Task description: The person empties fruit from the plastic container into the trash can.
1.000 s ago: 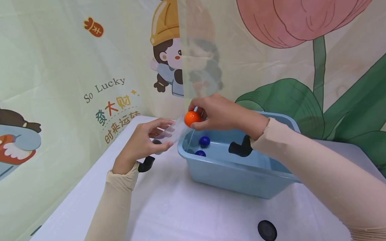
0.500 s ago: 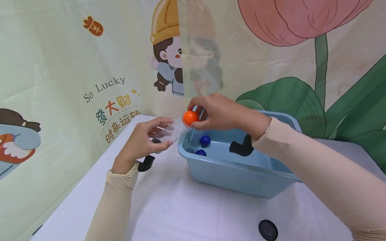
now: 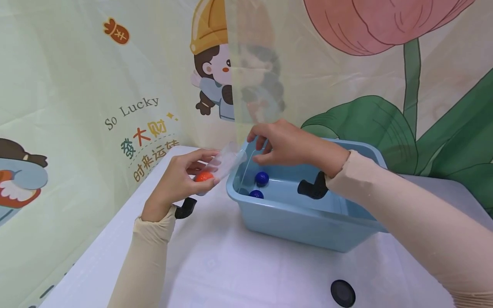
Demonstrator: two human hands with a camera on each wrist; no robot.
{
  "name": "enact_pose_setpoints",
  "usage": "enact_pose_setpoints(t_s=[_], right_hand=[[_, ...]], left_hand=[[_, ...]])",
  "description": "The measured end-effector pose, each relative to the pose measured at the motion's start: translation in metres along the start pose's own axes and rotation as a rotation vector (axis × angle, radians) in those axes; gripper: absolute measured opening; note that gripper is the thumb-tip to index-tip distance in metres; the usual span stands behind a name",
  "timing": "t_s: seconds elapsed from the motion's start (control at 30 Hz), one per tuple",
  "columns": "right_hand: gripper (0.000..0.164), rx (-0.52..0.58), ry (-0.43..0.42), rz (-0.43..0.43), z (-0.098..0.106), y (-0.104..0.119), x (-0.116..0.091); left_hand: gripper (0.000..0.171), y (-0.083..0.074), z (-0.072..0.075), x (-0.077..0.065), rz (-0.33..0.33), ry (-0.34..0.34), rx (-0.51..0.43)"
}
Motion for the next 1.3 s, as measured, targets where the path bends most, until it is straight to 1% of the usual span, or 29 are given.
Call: enact_pose_setpoints(t_s=[0.17,0.4,0.57,0.7,0.83,0.93,1.07,1.2,1.3], right_hand=[[0.033,0.000,0.027,-0.015,-0.005,-0.009,0.002],[0.032,-0.002,0.117,-0.034,-0.018,-0.027,0.011],[0.028,-0.011,0.155,-0.033,-0.028,-0.040,0.018],[0.027,-0.009,0.197,-0.060,-0.036,-0.050,0.024],[0.030,0.000,0.245,-0.080,-0.047,-0.060,0.031],[0.033,0.003,0.277,-0.084,-0.057,-0.065,0.038],[0.035,0.004,0.321,-0.110,-0.069,-0.069,0.044],[0.041,0.001,0.377,-0.153,-0.080,-0.074,0.048],[0.046,-0.033,0.444,-0.180,-0.088,-0.076,0.050]], left_hand=[[0.052,-0.001,0.001,-0.001,0.002,-0.010,0.002],[0.052,-0.001,0.001,-0.001,-0.002,-0.012,-0.003],[0.053,0.001,0.002,-0.001,0.018,-0.016,-0.012],[0.053,0.000,0.003,-0.001,0.015,-0.020,-0.007],[0.053,0.001,0.003,-0.001,0.017,-0.018,-0.002],[0.053,0.001,0.003,-0.001,0.023,-0.013,0.000],[0.053,0.002,0.002,-0.001,0.017,-0.007,-0.002],[0.052,0.004,0.002,0.000,-0.005,-0.005,-0.013],[0.052,0.004,0.001,0.001,-0.028,-0.003,-0.026]])
Point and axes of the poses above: each hand's wrist, its own x-axis towards the middle knuckle, its own z-axis out of the back of the hand, y = z × x, the point moved 5 cm from there along x, towards the middle knuckle, and after that the axes turned 7 degrees about y, right-handed, at the moved point
